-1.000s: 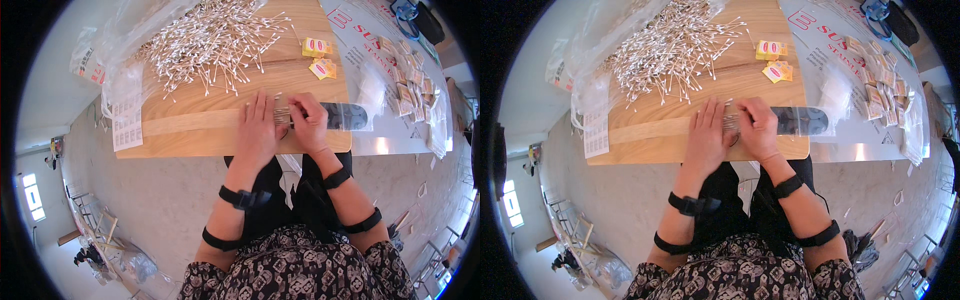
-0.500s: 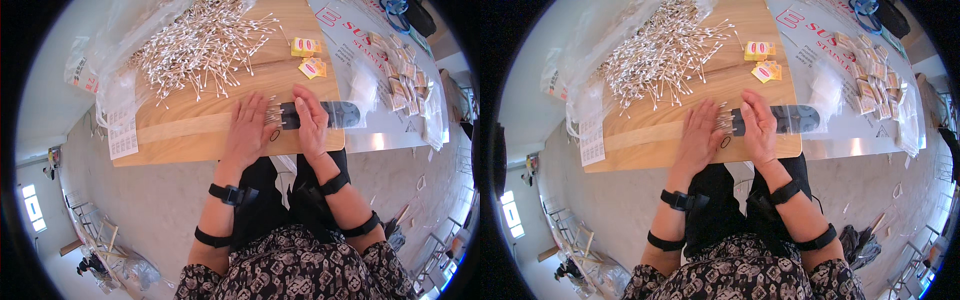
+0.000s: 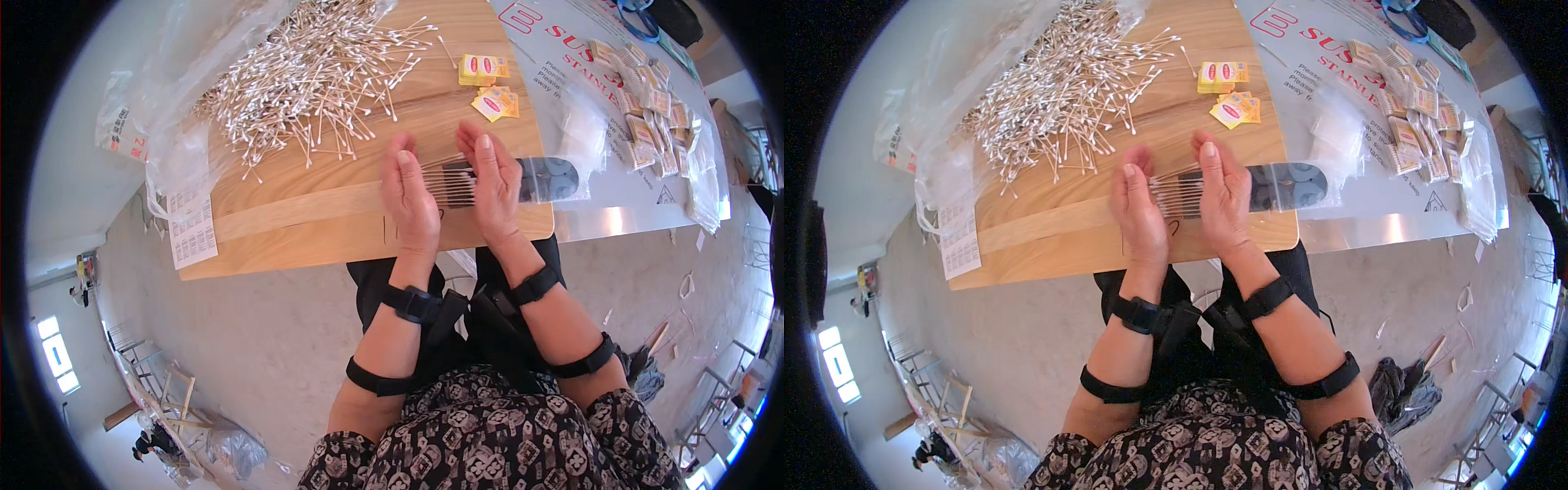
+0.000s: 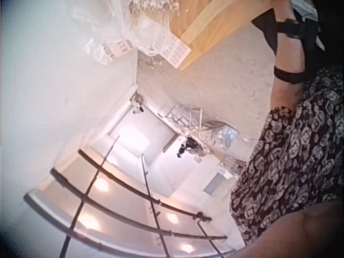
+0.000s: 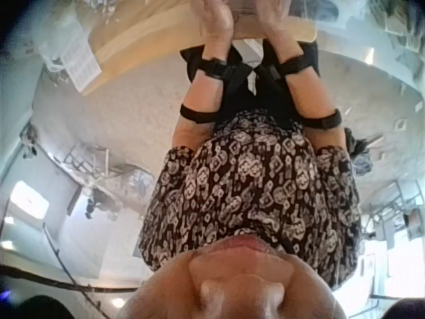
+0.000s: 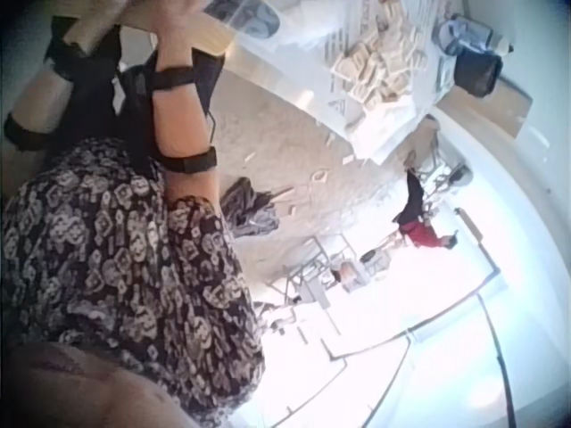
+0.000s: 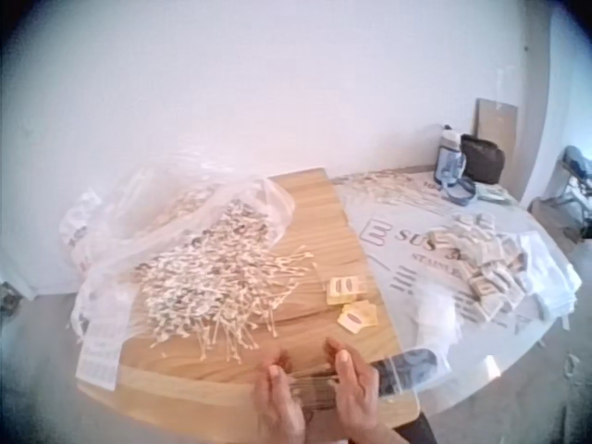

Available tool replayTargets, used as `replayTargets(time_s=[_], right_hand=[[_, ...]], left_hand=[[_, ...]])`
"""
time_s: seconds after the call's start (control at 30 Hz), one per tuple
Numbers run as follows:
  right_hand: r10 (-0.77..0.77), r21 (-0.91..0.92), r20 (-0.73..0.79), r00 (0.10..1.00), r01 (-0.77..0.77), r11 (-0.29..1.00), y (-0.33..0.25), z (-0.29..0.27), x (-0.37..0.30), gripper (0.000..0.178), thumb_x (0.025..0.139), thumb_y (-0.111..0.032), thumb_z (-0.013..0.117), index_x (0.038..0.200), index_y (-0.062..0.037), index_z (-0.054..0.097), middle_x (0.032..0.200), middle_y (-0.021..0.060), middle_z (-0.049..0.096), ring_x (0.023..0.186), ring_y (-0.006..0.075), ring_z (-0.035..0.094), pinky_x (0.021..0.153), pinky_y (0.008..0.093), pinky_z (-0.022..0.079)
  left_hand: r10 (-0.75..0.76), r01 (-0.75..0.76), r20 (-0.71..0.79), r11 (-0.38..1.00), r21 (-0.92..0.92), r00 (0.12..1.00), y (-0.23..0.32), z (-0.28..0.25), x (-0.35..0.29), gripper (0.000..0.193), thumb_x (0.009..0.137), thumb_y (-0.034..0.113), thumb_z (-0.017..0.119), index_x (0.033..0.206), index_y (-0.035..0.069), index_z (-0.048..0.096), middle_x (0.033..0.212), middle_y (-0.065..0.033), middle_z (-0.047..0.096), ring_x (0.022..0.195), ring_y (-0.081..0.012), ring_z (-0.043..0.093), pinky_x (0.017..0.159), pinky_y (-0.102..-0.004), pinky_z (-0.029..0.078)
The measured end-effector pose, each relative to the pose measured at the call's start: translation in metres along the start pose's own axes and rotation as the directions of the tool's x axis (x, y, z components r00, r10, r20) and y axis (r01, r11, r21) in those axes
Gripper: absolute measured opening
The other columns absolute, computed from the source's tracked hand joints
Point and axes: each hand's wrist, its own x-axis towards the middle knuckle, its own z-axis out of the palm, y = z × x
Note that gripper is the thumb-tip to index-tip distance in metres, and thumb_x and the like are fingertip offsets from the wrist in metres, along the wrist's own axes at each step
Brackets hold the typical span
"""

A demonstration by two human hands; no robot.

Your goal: Sorting cotton swabs and placing them into individual plastic packaging sleeves.

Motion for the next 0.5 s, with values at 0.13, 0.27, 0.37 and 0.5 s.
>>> replayTargets(time_s=[0.13,0.27,0.37,0.5], right_hand=[[-0.042,-0.034,-0.043,0.998,0.040,0.999,-0.005,-0.024,0.002,0.042,0.103,-0.027,0.045,0.125,0.0081,0.054,0.120,0.0132,0.060,0.113,0.0191,0.057,0.101,0.0313,0.044],[-0.048,-0.229,0.093,0.994,0.068,0.971,-0.017,-0.046,0.006,0.030,0.093,-0.011,0.059,0.120,0.0035,0.058,0.116,0.0120,0.063,0.109,0.0203,0.058,0.096,0.0321,0.045],[-0.247,-0.695,0.518,0.819,0.571,0.436,-0.043,-0.063,0.006,0.039,0.080,-0.005,0.067,0.118,0.0002,0.060,0.121,0.0127,0.061,0.117,0.0283,0.054,0.099,0.0372,0.044],[-0.117,-0.674,0.654,0.748,0.646,0.359,-0.048,-0.082,0.004,0.047,0.073,-0.006,0.070,0.118,-0.0013,0.060,0.126,0.0129,0.057,0.123,0.0337,0.048,0.102,0.0418,0.042]], left_hand=[[-0.030,0.036,0.075,0.996,-0.076,0.997,-0.002,0.018,-0.008,0.042,0.104,0.029,0.042,0.126,-0.005,0.053,0.125,-0.0152,0.057,0.117,-0.0220,0.053,0.104,-0.0367,0.040],[0.019,-0.034,0.246,0.998,0.055,0.969,-0.003,0.011,-0.008,0.042,0.102,0.024,0.044,0.134,-0.003,0.048,0.134,-0.0175,0.052,0.126,-0.0266,0.048,0.108,-0.0398,0.036],[0.238,-0.594,0.618,0.654,0.468,0.749,0.003,-0.010,-0.005,0.052,0.099,0.027,0.047,0.143,0.001,0.038,0.147,-0.0187,0.040,0.138,-0.0322,0.036,0.114,-0.0443,0.025],[-0.086,-0.662,0.741,0.389,0.641,0.666,0.017,-0.020,-0.021,0.063,0.096,0.035,0.047,0.148,0.004,0.031,0.154,-0.0165,0.029,0.144,-0.0326,0.023,0.118,-0.0471,0.015]])
